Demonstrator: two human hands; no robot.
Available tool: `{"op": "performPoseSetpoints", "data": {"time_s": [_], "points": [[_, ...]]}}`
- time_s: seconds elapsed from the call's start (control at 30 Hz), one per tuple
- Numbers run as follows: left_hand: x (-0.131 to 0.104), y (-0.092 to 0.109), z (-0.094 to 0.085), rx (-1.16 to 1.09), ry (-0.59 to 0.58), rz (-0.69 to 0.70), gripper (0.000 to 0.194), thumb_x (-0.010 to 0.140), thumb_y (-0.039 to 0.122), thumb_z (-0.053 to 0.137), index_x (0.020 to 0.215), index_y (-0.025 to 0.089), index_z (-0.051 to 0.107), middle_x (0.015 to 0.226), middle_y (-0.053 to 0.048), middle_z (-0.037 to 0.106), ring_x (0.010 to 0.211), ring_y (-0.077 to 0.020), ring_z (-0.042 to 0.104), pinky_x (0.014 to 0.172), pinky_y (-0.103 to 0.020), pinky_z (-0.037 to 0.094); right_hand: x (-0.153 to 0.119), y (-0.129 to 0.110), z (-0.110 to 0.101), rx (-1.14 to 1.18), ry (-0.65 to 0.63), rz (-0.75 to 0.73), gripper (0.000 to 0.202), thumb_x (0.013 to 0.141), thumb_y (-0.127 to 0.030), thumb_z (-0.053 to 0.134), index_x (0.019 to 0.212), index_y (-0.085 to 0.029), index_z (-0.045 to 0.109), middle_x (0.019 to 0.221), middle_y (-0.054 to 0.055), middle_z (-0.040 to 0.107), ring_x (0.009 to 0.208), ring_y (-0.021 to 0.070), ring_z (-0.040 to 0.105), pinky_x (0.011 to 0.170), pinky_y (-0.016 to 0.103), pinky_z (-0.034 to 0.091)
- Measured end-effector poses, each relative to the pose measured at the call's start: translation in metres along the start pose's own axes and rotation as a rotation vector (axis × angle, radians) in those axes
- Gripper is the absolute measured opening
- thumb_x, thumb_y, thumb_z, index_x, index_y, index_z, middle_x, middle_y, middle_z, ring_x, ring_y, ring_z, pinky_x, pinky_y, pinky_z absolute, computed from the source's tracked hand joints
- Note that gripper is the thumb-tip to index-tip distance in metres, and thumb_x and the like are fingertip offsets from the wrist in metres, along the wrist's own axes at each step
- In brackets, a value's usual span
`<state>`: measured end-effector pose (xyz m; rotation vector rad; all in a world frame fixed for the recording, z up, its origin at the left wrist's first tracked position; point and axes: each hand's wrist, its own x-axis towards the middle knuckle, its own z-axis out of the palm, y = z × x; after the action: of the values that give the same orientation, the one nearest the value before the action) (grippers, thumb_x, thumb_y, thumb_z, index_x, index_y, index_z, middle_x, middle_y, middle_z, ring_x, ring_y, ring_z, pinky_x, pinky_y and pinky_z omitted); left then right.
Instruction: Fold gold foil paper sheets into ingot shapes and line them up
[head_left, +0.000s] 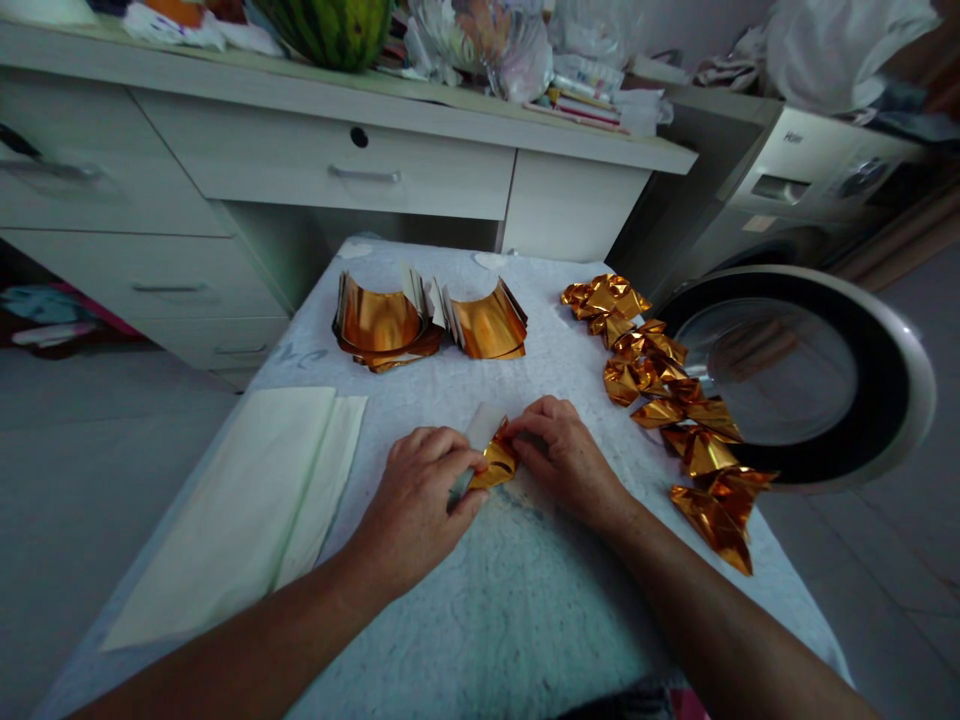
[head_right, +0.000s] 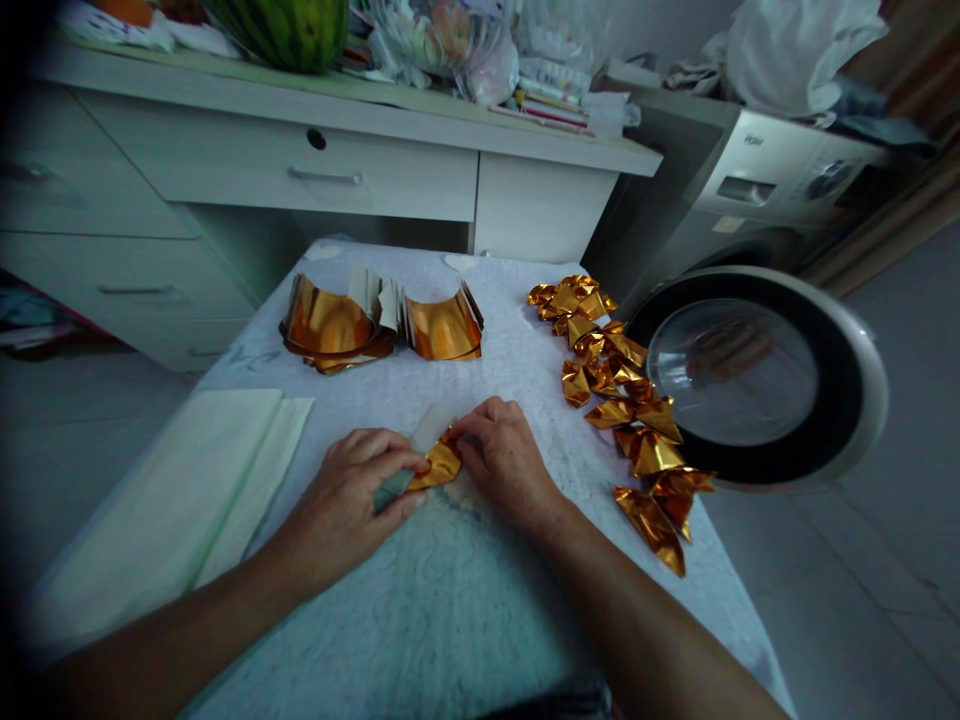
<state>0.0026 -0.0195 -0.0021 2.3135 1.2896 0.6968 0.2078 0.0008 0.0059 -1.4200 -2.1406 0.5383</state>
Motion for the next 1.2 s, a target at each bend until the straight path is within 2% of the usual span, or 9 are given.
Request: {"op": "performPoseSetpoints", "data": {"time_s": [0.17, 0.27, 0.4, 0.53, 0.63, 0.77, 1.0, 1.2], "points": [[0.0008, -0.0011, -0.0011, -0.008, 0.007, 0.029, 0.007, 0.090, 0.021, 0.059, 0.092, 0.022, 0.065, 0.095, -0.002, 0.062, 0.094, -0.0221, 0.054, 0.085, -0.042, 0.041, 0.0011, -0.0019, -0.0003, -0.047, -0.023, 0.013, 0.018, 0.086, -0.009, 0.061, 0.094, -0.020, 0.073, 0.092, 0.007, 0.061, 0.090, 0.0208, 0.053, 0.081, 0.035, 0.042], [0.0022, 0.0002, -0.0019, 0.026, 0.036, -0.002, 0.004, 0.086, 0.019, 0.064, 0.087, 0.023, 0.065, 0.096, -0.003, 0.061, 0.096, -0.0235, 0.053, 0.084, -0.042, 0.041, 0.0027, -0.0027, 0.0016, -0.055, -0.022, 0.037, 0.017, 0.087, -0.010, 0.061, 0.092, -0.020, 0.073, 0.091, 0.007, 0.062, 0.090, 0.0207, 0.053, 0.081, 0.035, 0.042], [0.0033, 0.0023, -0.0011, 0.086, 0.074, -0.068, 0.009, 0.079, 0.018, 0.069, 0.083, 0.022, 0.063, 0.099, -0.004, 0.059, 0.099, -0.0261, 0.051, 0.085, -0.044, 0.042, 0.0043, -0.0035, 0.0051, -0.060, 0.004, 0.066, 0.013, 0.085, -0.009, 0.062, 0.089, -0.019, 0.070, 0.092, 0.006, 0.062, 0.091, 0.0210, 0.052, 0.084, 0.036, 0.041], [0.0032, 0.0029, 0.0018, 0.145, 0.106, -0.152, 0.029, 0.074, 0.023, 0.073, 0.100, 0.021, 0.059, 0.108, -0.007, 0.057, 0.105, -0.0296, 0.049, 0.090, -0.048, 0.042, 0.0043, -0.0037, 0.0072, -0.112, 0.042, 0.136, 0.017, 0.081, -0.014, 0.066, 0.097, -0.017, 0.067, 0.100, 0.008, 0.060, 0.095, 0.0238, 0.050, 0.085, 0.039, 0.041], [0.0031, 0.0030, 0.0032, 0.178, 0.110, -0.164, 0.042, 0.076, 0.027, 0.071, 0.114, 0.021, 0.053, 0.118, -0.009, 0.055, 0.111, -0.0320, 0.047, 0.095, -0.052, 0.041, 0.0042, -0.0038, 0.0077, -0.140, 0.044, 0.143, 0.019, 0.082, -0.017, 0.064, 0.101, -0.018, 0.066, 0.105, 0.010, 0.057, 0.097, 0.0252, 0.048, 0.086, 0.041, 0.041], [0.0026, 0.0023, 0.0030, 0.192, 0.067, -0.139, 0.039, 0.081, 0.028, 0.065, 0.117, 0.020, 0.052, 0.123, -0.011, 0.053, 0.115, -0.0337, 0.046, 0.095, -0.054, 0.040, 0.0047, -0.0046, 0.0076, -0.128, 0.026, 0.132, 0.022, 0.082, -0.016, 0.063, 0.104, -0.018, 0.066, 0.106, 0.010, 0.057, 0.098, 0.0259, 0.048, 0.088, 0.043, 0.040], [0.0016, 0.0011, 0.0022, 0.121, 0.050, -0.097, 0.035, 0.082, 0.025, 0.063, 0.116, 0.024, 0.054, 0.121, -0.008, 0.055, 0.115, -0.0312, 0.047, 0.097, -0.052, 0.040, 0.0056, -0.0042, 0.0067, -0.101, 0.010, 0.108, 0.029, 0.082, -0.014, 0.061, 0.110, -0.019, 0.065, 0.110, 0.011, 0.057, 0.103, 0.0266, 0.047, 0.091, 0.045, 0.039], [0.0018, -0.0001, 0.0044, 0.100, 0.082, -0.116, 0.048, 0.080, 0.024, 0.064, 0.125, 0.020, 0.047, 0.123, -0.011, 0.056, 0.116, -0.0323, 0.047, 0.098, -0.053, 0.039, 0.0076, -0.0054, 0.0016, -0.005, 0.036, 0.120, 0.021, 0.078, -0.013, 0.064, 0.099, -0.018, 0.062, 0.105, 0.009, 0.060, 0.102, 0.0249, 0.049, 0.091, 0.043, 0.040]]}}
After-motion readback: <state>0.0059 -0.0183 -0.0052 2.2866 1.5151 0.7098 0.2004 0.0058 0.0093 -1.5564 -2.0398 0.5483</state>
